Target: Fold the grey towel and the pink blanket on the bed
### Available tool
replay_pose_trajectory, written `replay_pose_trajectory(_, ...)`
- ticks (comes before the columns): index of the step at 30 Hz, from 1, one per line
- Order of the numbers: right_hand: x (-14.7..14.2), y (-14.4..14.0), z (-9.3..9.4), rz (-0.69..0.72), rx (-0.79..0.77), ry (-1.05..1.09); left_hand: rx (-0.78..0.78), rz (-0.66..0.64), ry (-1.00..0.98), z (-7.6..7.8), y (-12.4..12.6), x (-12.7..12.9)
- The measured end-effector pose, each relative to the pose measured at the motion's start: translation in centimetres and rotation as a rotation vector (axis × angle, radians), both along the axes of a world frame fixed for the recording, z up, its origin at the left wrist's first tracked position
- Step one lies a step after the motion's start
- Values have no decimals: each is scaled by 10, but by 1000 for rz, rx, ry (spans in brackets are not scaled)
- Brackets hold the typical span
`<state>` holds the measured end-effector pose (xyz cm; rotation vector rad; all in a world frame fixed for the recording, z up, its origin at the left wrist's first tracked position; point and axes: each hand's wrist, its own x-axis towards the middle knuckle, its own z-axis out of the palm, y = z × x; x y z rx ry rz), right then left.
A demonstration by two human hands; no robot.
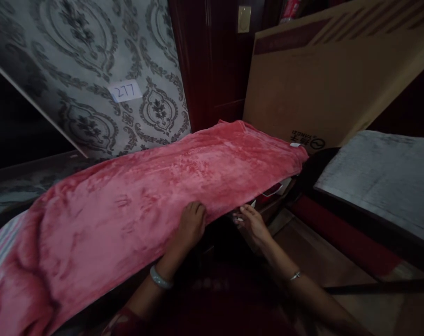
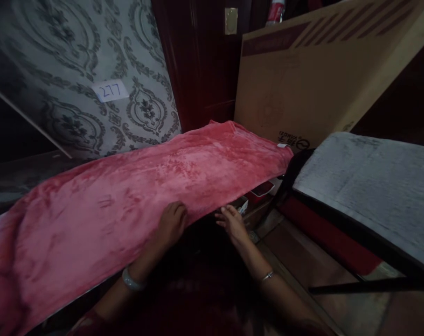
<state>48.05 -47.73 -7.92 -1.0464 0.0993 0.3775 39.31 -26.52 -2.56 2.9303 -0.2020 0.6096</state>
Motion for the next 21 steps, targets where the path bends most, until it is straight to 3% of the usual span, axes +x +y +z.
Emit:
replay_pose_trajectory(4, -14, 13, 10, 114, 155, 106, 80, -3, 4, -10, -4, -22)
replay_pose_trajectory(7, -17, 21, 16, 176, 169, 157, 133, 57, 43, -18, -2, -31)
replay_pose_trajectory(13, -10, 26, 28, 123, 120, 27, 110, 41, -13, -5, 6, -39)
replay_pose_trajectory(18, -17, 26, 11, 99, 34, 232, 97, -8, -3, -19, 5, -53)
replay_pose_trajectory(21, -20, 24, -1, 100, 68, 309, 84, 55, -44, -30, 5, -64)
